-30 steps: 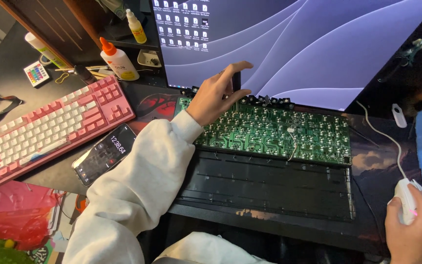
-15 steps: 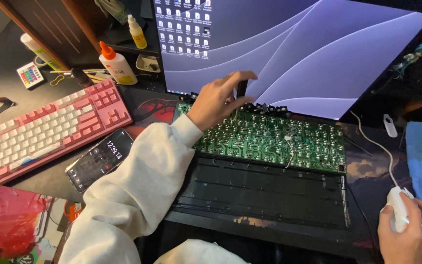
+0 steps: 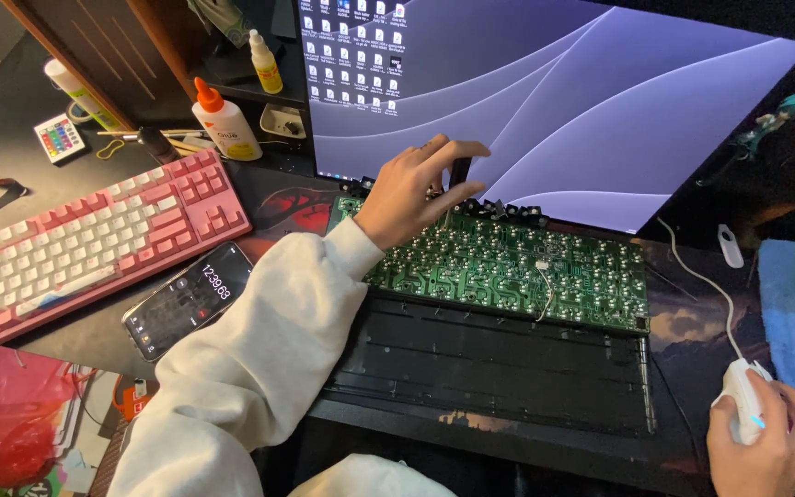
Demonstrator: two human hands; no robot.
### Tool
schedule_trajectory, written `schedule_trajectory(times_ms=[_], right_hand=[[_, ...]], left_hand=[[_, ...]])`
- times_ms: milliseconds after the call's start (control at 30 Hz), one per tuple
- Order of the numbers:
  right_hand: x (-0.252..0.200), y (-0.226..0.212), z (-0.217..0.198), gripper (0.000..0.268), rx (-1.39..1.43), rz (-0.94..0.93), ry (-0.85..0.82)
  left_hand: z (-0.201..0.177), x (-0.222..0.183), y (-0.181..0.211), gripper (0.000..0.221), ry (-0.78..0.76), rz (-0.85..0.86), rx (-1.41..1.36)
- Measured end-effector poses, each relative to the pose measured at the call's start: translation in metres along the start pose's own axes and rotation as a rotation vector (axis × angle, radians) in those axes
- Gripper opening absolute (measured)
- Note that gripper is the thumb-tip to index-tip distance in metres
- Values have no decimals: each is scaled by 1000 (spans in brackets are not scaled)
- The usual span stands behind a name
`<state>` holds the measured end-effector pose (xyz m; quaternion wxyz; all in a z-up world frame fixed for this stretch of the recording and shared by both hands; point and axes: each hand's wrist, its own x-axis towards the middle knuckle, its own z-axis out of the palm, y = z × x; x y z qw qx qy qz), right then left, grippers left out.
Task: Removing screws from a keyboard's printed circuit board using a precision screwdriver.
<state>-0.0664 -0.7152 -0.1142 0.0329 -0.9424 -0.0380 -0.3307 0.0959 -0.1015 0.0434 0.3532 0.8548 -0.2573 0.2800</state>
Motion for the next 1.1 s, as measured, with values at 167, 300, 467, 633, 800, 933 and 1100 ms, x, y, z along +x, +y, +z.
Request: schedule_trajectory(times_ms=[167,300,467,633,800,933,1100], right_hand=[[-1,3,4,56,18,-8,45],[1,1,3,54,97,4,54],[1,-1,1,53,8,17,15],[-2,9,9,53,32,-9,40],[2,1,3,53,57,-18,52],[0,-1,1,52,-2,17,14],[0,8,8,52,101,-30,68]], left_hand=[[2,-1,-7,63,-173,-50,-95],[10,-6,-10,69,-120,-40,55],[-7,4,7,41,-65,40,36],[2,2,-6,49,-123,-30,30],[5,0,0,55,-32,-7,154],[5,0,-1,41,-12,30,163],[3,-1,1,59,-156,-78,57]])
